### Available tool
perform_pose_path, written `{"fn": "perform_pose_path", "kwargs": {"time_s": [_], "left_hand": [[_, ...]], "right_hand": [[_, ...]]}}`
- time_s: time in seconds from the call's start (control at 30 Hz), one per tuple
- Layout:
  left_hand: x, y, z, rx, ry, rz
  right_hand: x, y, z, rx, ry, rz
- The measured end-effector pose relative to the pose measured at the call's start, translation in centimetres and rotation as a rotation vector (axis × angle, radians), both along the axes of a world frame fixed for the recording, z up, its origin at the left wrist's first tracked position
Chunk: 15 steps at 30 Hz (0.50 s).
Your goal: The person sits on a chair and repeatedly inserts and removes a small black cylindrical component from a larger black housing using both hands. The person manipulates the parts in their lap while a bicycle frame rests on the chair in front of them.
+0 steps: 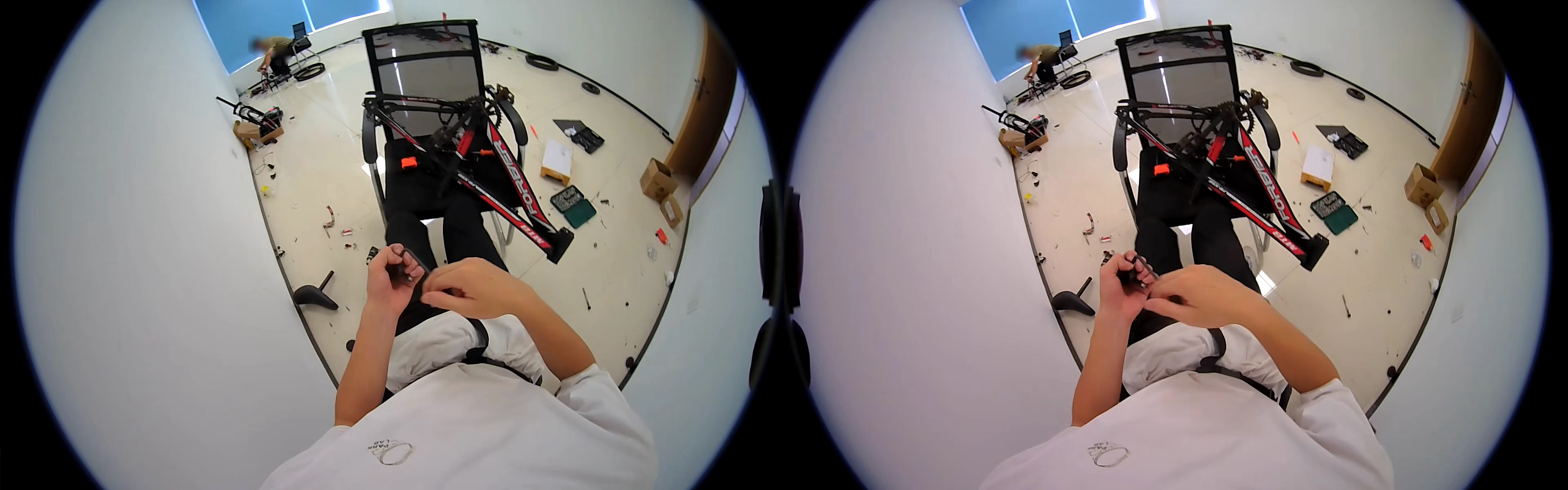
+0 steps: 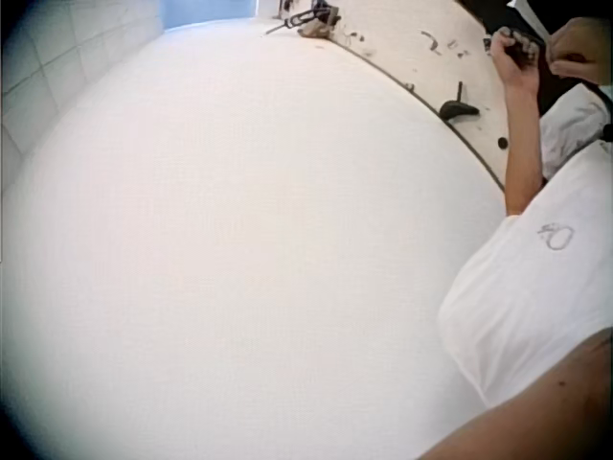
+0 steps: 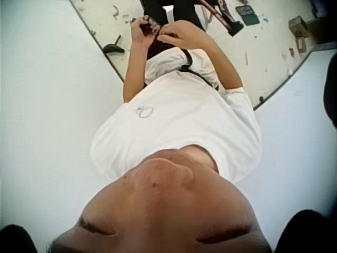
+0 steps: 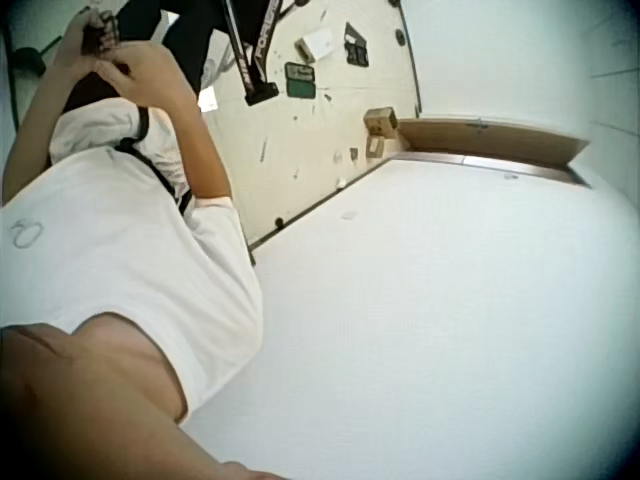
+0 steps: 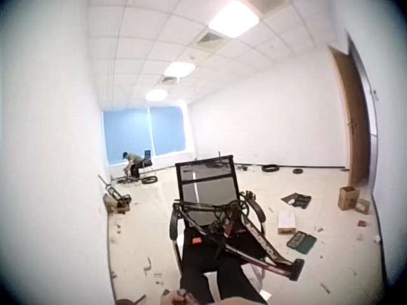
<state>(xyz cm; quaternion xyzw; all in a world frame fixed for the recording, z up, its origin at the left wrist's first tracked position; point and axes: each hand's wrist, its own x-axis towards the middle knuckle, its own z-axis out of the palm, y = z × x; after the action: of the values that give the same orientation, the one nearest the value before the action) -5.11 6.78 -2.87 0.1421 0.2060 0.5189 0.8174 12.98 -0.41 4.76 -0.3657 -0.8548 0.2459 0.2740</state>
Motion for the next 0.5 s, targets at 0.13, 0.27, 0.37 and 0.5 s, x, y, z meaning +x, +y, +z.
{"fn": "perform_pose_path", "kwargs": {"time_s": [0.13,0.27,0.37,0.5], "left_hand": [[0.9,-0.8,0.9,0.015,0.036,0.003],[3.1,-2.4,0.2,0.153,0.138,-0.053],[5.1,-3.9,-1.2,0.229,0.333,-0.182],[5.9,-3.8,-3.5,0.041,0.284,-0.265]], "right_hand": [[3.2,2.3,-1.7,-0.092,-0.095,-0.069],[5.4,7.0,-5.1,-0.077,0.068,-0.117],[5.2,8.1,-1.8,-0.564,0.591,-0.007],[2.8,4.9,2.9,-0.604,0.367,0.130]]}}
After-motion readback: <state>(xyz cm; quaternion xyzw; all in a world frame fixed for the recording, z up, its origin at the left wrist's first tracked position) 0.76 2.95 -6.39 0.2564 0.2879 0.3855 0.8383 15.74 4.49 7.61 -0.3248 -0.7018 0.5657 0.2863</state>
